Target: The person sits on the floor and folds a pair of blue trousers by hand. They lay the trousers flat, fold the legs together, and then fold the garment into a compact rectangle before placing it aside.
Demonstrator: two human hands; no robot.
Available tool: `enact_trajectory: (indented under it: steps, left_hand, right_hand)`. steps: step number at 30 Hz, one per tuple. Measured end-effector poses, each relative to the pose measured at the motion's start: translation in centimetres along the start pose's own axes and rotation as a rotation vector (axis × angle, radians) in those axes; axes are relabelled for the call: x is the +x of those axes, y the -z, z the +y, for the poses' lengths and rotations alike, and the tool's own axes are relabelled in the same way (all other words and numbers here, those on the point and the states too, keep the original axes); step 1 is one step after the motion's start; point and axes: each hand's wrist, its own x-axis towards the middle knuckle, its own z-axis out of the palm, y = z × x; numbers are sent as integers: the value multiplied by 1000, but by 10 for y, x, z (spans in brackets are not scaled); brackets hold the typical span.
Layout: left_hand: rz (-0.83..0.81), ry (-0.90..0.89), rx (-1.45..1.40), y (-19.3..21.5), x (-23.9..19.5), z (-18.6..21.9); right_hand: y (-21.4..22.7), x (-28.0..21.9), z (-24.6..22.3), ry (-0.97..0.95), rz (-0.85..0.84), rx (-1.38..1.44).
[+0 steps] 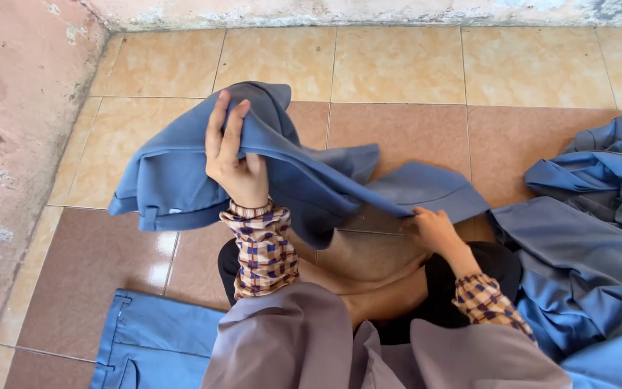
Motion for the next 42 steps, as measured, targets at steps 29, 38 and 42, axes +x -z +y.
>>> enact_trajectory:
  steps: [29, 38, 42]
  left_hand:
    - [-121, 190, -48, -4, -39, -11]
    - [-112, 259, -55, 0, -47, -16]
    - [-119, 279, -78, 1, -42, -6]
  right_hand:
    - [41, 68, -78, 33, 131, 815]
    - [82, 92, -80, -30, -142, 743]
    - [88, 124, -60, 186, 403, 1071]
